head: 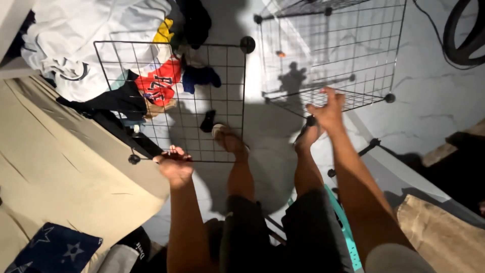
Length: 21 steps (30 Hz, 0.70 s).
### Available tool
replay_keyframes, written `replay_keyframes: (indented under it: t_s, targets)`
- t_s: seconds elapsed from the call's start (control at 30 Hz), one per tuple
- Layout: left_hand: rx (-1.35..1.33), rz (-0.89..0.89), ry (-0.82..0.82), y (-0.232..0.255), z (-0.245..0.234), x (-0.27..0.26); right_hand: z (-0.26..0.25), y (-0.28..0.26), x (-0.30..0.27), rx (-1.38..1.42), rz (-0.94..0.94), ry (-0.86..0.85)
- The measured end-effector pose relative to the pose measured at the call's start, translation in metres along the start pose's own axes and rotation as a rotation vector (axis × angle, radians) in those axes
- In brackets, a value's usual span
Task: Assembling a wire mesh storage cube unit by connecting panels with plastic connectors.
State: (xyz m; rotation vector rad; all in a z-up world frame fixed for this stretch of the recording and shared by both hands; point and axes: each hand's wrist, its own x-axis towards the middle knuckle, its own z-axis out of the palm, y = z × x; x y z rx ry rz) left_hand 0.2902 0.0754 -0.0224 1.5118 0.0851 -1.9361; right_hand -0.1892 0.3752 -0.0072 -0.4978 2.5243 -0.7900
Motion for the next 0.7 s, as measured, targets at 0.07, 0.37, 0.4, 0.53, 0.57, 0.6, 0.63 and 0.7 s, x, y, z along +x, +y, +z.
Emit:
replay_keyframes:
  t_s: [0.07, 0.37, 0.4, 0.53, 0.57, 0.6, 0.63, 0.7]
  targets:
    - [-0.038, 0.018, 0.036, 0.001, -0.005, 0.000, 0.026, -0.006, -0.002, -0.125, -0.036, 0.033]
    - [-0.048, 0.047, 0.354, -0.033, 0.028, -0.027, 0.033, -0.050, -0.016, -0.242, 0.071, -0.019]
    - [-0.049, 0.036, 0.362, -0.039, 0.036, -0.032, 0.024, -0.047, -0.013, -0.182, 0.010, 0.031]
    - [-0.015, 0.004, 0.372, -0.056, 0.067, -0.041, -0.009, 0.092, 0.011, -0.591, 0.049, 0.406]
    - [-0.001, 0.011, 0.370, -0.060, 0.069, -0.039, -0.032, 0.104, 0.017, -0.425, 0.200, 0.484]
    - [0.012, 0.018, 0.365, -0.063, 0.072, -0.035, -0.053, 0.115, 0.025, -0.253, 0.346, 0.560]
    - [0.021, 0.020, 0.358, -0.066, 0.081, -0.031, -0.066, 0.133, 0.033, -0.246, 0.353, 0.566]
    - [-0.012, 0.024, 0.319, -0.072, 0.092, -0.032, -0.093, 0.171, 0.040, 0.176, 0.586, 0.423]
